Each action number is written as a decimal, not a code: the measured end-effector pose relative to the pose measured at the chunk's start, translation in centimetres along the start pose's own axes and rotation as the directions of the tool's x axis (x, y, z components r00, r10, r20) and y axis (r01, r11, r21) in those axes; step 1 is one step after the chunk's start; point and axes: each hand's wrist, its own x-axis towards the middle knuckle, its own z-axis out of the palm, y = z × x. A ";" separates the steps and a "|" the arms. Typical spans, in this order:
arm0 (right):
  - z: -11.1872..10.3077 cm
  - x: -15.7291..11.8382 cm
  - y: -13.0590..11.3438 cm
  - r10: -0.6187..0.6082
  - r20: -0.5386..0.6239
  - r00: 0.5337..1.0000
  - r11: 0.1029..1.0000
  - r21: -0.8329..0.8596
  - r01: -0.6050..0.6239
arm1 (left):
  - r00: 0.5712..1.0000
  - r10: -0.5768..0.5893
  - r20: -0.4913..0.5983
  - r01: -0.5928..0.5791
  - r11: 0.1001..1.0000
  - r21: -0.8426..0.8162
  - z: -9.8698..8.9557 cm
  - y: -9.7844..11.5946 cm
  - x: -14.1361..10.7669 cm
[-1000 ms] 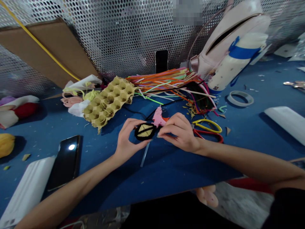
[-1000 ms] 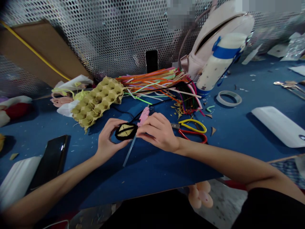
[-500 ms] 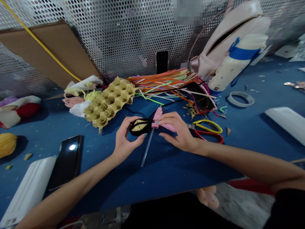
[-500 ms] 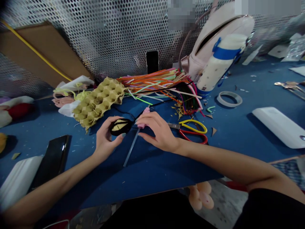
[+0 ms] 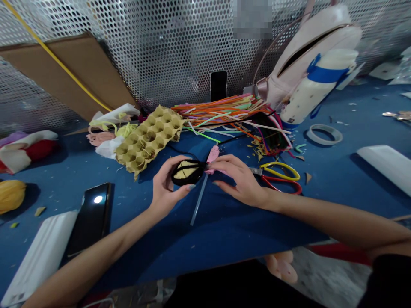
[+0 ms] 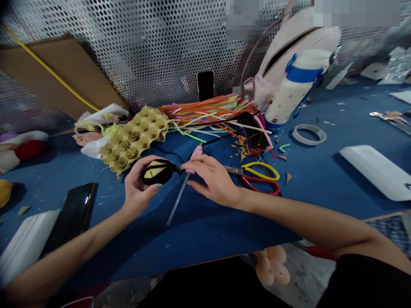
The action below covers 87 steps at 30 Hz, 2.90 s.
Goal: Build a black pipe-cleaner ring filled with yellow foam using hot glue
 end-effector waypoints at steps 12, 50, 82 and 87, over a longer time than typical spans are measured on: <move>-0.4 0.3 -0.3 -0.104 -0.003 0.995 0.994 -0.042 0.104 | 0.986 0.102 0.133 -0.117 0.987 0.112 -0.2 -0.1 0.2; -0.5 0.6 -0.4 -0.111 0.053 0.992 0.987 -0.109 0.116 | 0.954 0.178 0.240 -0.263 0.883 0.388 0.3 1.0 0.3; 0.1 1.1 -1.3 0.317 0.474 0.822 0.555 0.610 -0.566 | 0.941 -0.309 0.137 0.337 0.827 -0.449 1.3 -0.7 -0.7; 0.5 0.7 -1.2 0.340 0.517 0.786 0.458 0.638 -0.618 | 0.949 -0.265 0.172 0.315 0.815 -0.487 1.4 -0.5 -0.4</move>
